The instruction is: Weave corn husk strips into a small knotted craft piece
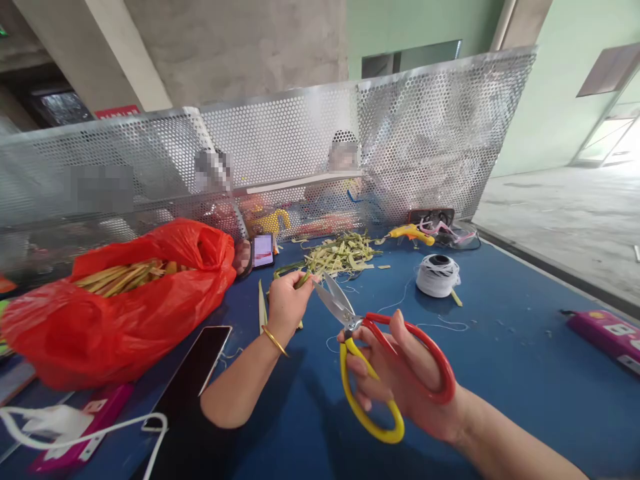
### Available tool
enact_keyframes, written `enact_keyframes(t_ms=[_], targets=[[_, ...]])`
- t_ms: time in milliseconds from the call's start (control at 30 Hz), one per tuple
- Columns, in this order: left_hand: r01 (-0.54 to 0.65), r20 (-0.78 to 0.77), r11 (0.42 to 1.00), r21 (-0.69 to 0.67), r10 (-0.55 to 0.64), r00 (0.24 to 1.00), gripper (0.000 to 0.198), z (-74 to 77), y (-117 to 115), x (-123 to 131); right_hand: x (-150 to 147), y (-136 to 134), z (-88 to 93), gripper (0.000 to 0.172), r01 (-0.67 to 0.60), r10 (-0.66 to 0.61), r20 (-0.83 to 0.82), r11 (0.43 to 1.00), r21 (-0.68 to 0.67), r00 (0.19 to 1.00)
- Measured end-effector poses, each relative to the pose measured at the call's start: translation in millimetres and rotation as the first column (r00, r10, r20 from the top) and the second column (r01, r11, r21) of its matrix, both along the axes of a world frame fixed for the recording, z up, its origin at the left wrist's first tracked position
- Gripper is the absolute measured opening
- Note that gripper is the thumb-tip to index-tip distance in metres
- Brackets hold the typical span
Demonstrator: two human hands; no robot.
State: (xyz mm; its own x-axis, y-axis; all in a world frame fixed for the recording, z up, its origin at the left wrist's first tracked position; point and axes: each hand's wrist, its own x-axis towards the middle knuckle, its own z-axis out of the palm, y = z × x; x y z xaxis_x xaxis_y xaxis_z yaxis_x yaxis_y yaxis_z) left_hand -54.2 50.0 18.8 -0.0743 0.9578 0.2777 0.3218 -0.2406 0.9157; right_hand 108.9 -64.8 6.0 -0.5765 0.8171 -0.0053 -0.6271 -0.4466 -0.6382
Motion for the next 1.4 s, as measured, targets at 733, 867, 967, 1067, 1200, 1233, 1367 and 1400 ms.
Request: enact_keyframes(t_ms=[733, 867, 967, 1067, 1200, 1233, 1367, 1400], targets=[[0.035, -0.111, 0.999, 0.001, -0.035, 0.993, 0.018, -6.8, -4, 5, -10, 11, 4.4, 0.058, 0.070, -0.064, 0.136, 0.997, -0.035, 0.989], [0.035, -0.061, 0.999, -0.012, -0.036, 0.997, 0.020, -8.0, -3, 5, -10, 10, 2.2, 0.051, 0.131, -0.122, 0.182, 0.991, -0.040, 0.976], [0.043, 0.030, 0.996, -0.082, -0.041, 0.999, 0.020, -5.3, -3, 6, -6, 15, 0.5, 0.048, 0.221, -0.222, 0.286, 0.975, 0.038, 0.932], [0.125, 0.213, 0.958, -0.259, -0.070, 0.975, 0.020, -1.4, -2, 6, 5, 33, -0.6, 0.047, 0.273, -0.346, 0.615, 0.938, 0.213, 0.708], [0.317, 0.461, 0.870, -0.379, -0.120, 0.879, 0.023, 3.5, -2, 6, 20, 62, -2.3, 0.024, -0.151, -0.556, 0.801, 0.831, 0.535, -0.223], [0.348, 0.493, 0.855, -0.384, -0.129, 0.861, 0.025, 4.7, -2, 6, 21, 66, -2.9, 0.020, -0.284, -0.585, 0.715, 0.811, 0.511, -0.383], [0.401, 0.551, 0.820, -0.408, -0.129, 0.824, 0.030, 9.8, -8, 7, 21, 75, -2.0, 0.018, -0.510, -0.656, 0.515, 0.754, 0.414, -0.552], [0.404, 0.560, 0.820, -0.405, -0.127, 0.819, 0.031, 10.7, -10, 8, 19, 76, 0.3, 0.017, -0.521, -0.671, 0.504, 0.741, 0.423, -0.544]])
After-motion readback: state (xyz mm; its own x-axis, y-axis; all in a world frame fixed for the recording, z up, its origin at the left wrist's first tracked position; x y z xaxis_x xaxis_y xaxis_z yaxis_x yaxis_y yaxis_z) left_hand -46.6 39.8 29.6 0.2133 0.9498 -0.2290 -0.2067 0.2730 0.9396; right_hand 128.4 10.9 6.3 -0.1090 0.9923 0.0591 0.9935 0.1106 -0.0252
